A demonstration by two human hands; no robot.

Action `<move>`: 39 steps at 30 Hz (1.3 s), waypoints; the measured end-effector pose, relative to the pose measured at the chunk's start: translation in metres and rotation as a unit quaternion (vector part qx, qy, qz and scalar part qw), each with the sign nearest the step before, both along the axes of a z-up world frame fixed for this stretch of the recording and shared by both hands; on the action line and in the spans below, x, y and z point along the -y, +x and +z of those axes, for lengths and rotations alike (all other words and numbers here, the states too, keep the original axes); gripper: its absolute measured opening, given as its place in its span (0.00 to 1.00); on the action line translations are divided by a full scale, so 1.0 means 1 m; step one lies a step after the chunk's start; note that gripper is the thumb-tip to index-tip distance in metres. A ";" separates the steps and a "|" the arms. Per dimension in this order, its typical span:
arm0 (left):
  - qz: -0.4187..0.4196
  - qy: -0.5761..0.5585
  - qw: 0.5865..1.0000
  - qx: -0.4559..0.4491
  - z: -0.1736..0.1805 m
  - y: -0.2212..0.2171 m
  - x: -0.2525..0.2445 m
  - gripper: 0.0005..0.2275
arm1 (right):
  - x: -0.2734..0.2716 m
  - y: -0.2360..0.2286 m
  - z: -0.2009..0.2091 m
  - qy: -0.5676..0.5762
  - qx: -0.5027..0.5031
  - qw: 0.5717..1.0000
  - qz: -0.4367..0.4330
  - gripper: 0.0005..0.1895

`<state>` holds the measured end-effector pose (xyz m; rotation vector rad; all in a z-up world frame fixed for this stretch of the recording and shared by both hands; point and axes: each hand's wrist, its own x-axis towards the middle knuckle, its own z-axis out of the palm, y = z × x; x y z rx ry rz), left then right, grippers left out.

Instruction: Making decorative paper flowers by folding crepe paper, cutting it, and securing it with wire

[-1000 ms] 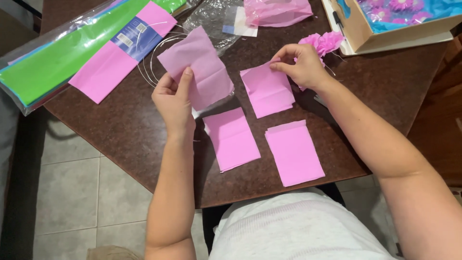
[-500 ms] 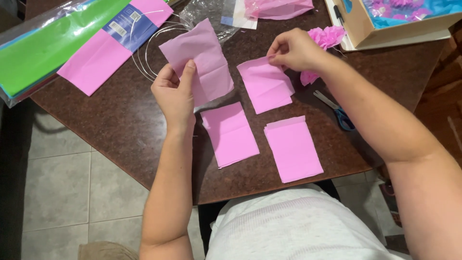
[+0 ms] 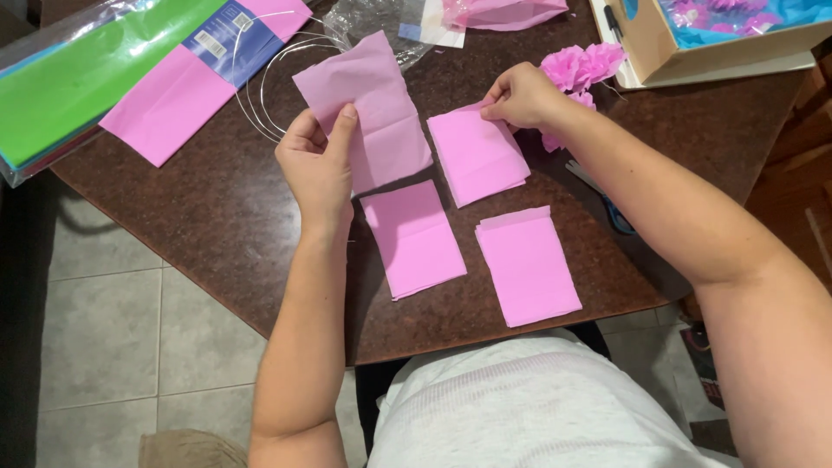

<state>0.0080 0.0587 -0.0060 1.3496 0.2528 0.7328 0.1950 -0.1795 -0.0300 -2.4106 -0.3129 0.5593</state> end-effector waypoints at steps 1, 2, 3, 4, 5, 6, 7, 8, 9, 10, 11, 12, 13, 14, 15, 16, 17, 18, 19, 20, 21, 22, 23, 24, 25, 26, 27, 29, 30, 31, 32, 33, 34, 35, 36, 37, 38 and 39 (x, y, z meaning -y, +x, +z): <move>-0.001 0.001 1.000 0.000 -0.003 0.001 0.001 0.05 | 0.000 -0.001 -0.001 0.001 0.000 1.000 -0.001 0.03; -0.019 -0.013 1.000 -0.002 -0.005 0.003 0.001 0.06 | 0.000 -0.002 -0.002 0.009 0.002 1.000 -0.009 0.03; -0.036 -0.027 0.999 -0.004 -0.008 0.004 0.002 0.07 | -0.001 -0.003 -0.004 0.017 0.004 1.000 -0.016 0.04; -0.036 -0.027 0.999 -0.005 -0.010 0.004 0.006 0.07 | 0.000 -0.005 0.000 0.017 0.004 1.000 -0.016 0.04; -0.068 -0.053 0.996 -0.028 -0.013 0.003 0.009 0.09 | 0.000 -0.008 0.003 -0.019 0.049 0.999 -0.004 0.07; -0.100 -0.080 0.990 -0.052 -0.016 0.003 0.014 0.11 | 0.001 -0.011 0.005 -0.055 0.094 0.994 0.008 0.16; -0.102 -0.079 0.990 -0.054 -0.017 0.001 0.023 0.11 | 0.006 -0.024 0.014 -0.054 0.092 0.994 0.005 0.16; -0.125 -0.083 0.986 -0.072 -0.019 -0.001 0.032 0.10 | 0.011 -0.037 0.022 0.067 0.157 0.985 0.031 0.19; -0.147 -0.088 0.981 -0.088 -0.021 -0.003 0.042 0.09 | 0.016 -0.050 0.031 0.187 0.220 0.956 0.059 0.22; -0.148 -0.087 0.981 -0.089 -0.014 -0.009 0.052 0.09 | 0.025 -0.070 0.043 0.187 0.220 0.956 0.057 0.22; -0.172 -0.093 0.971 -0.134 -0.007 -0.016 0.062 0.09 | 0.035 -0.092 0.055 0.253 0.142 0.956 0.051 0.31; -0.196 -0.099 0.959 -0.178 0.000 -0.023 0.073 0.09 | 0.045 -0.113 0.067 0.315 0.063 0.946 0.045 0.43; -0.200 -0.100 0.958 -0.182 -0.010 -0.023 0.083 0.09 | 0.059 -0.126 0.050 0.315 0.060 0.946 0.040 0.43; -0.206 -0.148 0.954 -0.158 -0.019 -0.024 0.093 0.08 | 0.073 -0.140 0.033 0.318 0.048 0.947 0.015 0.37; -0.212 -0.196 0.948 -0.133 -0.027 -0.024 0.105 0.07 | 0.088 -0.154 0.017 0.322 0.038 0.946 -0.011 0.40; -0.217 -0.196 0.946 -0.137 -0.034 -0.026 0.111 0.07 | 0.096 -0.166 0.009 0.322 0.037 0.946 -0.018 0.40; -0.239 -0.197 0.938 -0.157 -0.040 -0.027 0.116 0.08 | 0.102 -0.175 0.002 0.364 0.015 0.930 -0.045 0.36; -0.261 -0.197 0.928 -0.177 -0.047 -0.029 0.120 0.10 | 0.109 -0.185 -0.005 0.406 -0.007 0.911 -0.073 0.32; -0.261 -0.197 0.928 -0.178 -0.059 -0.026 0.122 0.10 | 0.117 -0.190 -0.009 0.406 -0.008 0.911 -0.074 0.32; -0.272 -0.173 0.931 -0.173 -0.071 -0.022 0.123 0.09 | 0.124 -0.195 -0.013 0.398 -0.025 0.912 -0.093 0.29; -0.282 -0.148 0.933 -0.167 -0.083 -0.020 0.124 0.09 | 0.132 -0.200 -0.016 0.390 -0.043 0.913 -0.112 0.26; -0.281 -0.149 0.933 -0.169 -0.064 -0.023 0.120 0.09 | 0.138 -0.202 -0.018 0.390 -0.045 0.913 -0.112 0.26; -0.262 -0.107 0.948 -0.143 -0.045 -0.026 0.115 0.10 | 0.143 -0.204 -0.021 0.364 -0.060 0.922 -0.114 0.25; -0.243 -0.065 0.961 -0.118 -0.026 -0.030 0.110 0.11 | 0.149 -0.206 -0.023 0.338 -0.074 0.931 -0.115 0.23; -0.243 -0.065 0.960 -0.119 -0.028 -0.025 0.103 0.11 | 0.150 -0.208 -0.026 0.339 -0.075 0.931 -0.116 0.23; -0.222 -0.050 0.968 -0.102 -0.031 -0.021 0.097 0.11 | 0.151 -0.209 -0.029 0.313 -0.070 0.939 -0.123 0.22; -0.201 -0.035 0.975 -0.084 -0.034 -0.016 0.090 0.11 | 0.151 -0.210 -0.031 0.286 -0.064 0.947 -0.130 0.20; -0.188 -0.021 0.979 -0.081 -0.033 -0.014 0.083 0.10 | 0.144 -0.215 -0.009 0.211 0.003 0.971 -0.111 0.19; -0.175 -0.007 0.982 -0.075 -0.032 -0.012 0.078 0.09 | 0.139 -0.217 0.002 0.134 0.071 0.984 -0.090 0.18; -0.172 -0.005 0.982 -0.076 -0.030 -0.013 0.078 0.09 | 0.139 -0.228 0.027 0.136 0.071 0.984 -0.088 0.18; -0.168 0.006 0.983 -0.068 -0.028 -0.013 0.077 0.08 | 0.140 -0.239 0.052 0.177 0.220 0.959 -0.036 0.15; -0.164 0.019 0.984 -0.063 -0.027 -0.015 0.076 0.08 | 0.140 -0.250 0.077 0.215 0.362 0.907 0.013 0.14; -0.161 0.022 0.985 -0.065 -0.024 -0.015 0.076 0.08 | 0.145 -0.253 0.092 0.219 0.360 0.907 0.014 0.14; -0.160 0.030 0.985 -0.065 -0.021 -0.016 0.076 0.08 | 0.146 -0.262 0.106 0.219 0.355 0.909 0.014 0.13; -0.158 0.038 0.985 -0.064 -0.019 -0.017 0.077 0.08 | 0.144 -0.274 0.119 0.219 0.351 0.910 0.015 0.12; -0.159 0.041 0.984 -0.067 -0.019 -0.016 0.077 0.08 | 0.144 -0.276 0.129 0.219 0.347 0.912 0.018 0.12; -0.159 0.040 0.984 -0.068 -0.020 -0.016 0.077 0.08 | 0.145 -0.277 0.138 0.219 0.343 0.913 0.020 0.11; -0.157 0.040 0.984 -0.068 -0.020 -0.016 0.076 0.07 | 0.145 -0.278 0.148 0.220 0.341 0.914 0.025 0.11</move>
